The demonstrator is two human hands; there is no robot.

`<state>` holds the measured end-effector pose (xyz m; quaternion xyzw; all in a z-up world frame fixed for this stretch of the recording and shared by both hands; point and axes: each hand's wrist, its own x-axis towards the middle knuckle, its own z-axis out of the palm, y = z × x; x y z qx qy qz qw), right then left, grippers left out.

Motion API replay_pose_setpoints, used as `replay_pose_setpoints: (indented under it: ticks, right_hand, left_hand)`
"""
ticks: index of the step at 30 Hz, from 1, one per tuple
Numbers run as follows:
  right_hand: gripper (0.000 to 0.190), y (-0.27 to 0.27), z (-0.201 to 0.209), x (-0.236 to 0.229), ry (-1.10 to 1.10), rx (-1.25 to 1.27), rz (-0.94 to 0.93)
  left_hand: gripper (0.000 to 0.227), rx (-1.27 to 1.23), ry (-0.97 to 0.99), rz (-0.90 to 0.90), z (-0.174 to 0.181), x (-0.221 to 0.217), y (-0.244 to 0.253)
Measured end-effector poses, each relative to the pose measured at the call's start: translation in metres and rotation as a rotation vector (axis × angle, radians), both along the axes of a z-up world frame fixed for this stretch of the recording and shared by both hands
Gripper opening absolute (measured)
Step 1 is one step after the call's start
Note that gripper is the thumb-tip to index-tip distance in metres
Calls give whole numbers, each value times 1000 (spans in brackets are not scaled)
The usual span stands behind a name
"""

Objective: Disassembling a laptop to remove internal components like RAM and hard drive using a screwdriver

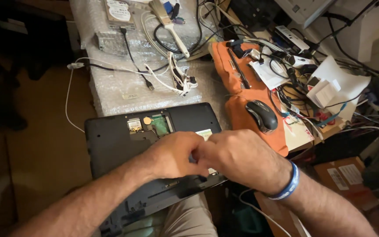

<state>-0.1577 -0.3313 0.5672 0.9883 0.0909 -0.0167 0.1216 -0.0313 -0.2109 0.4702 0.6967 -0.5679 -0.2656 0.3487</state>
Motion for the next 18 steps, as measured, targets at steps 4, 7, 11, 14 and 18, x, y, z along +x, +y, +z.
replay_pose_setpoints:
  ticks: [4,7,11,14,18]
  right_hand:
    - [23,4,12,0,107,174,154]
    - [27,4,7,-2,63,20,95]
    - [4,8,15,0,159,267,186]
    - [51,8,13,-1,92,114,75]
    - [20,2,8,1,32,73,99]
  left_hand:
    - [28,-83,171,-195,7,6,6]
    - [20,-156,175,-221,3,10,3]
    - [53,-28,-1,-83,23,2,6]
    - [34,57,295,-196,15,9,10]
    - [25,-21,17,-103,-8,6,-6]
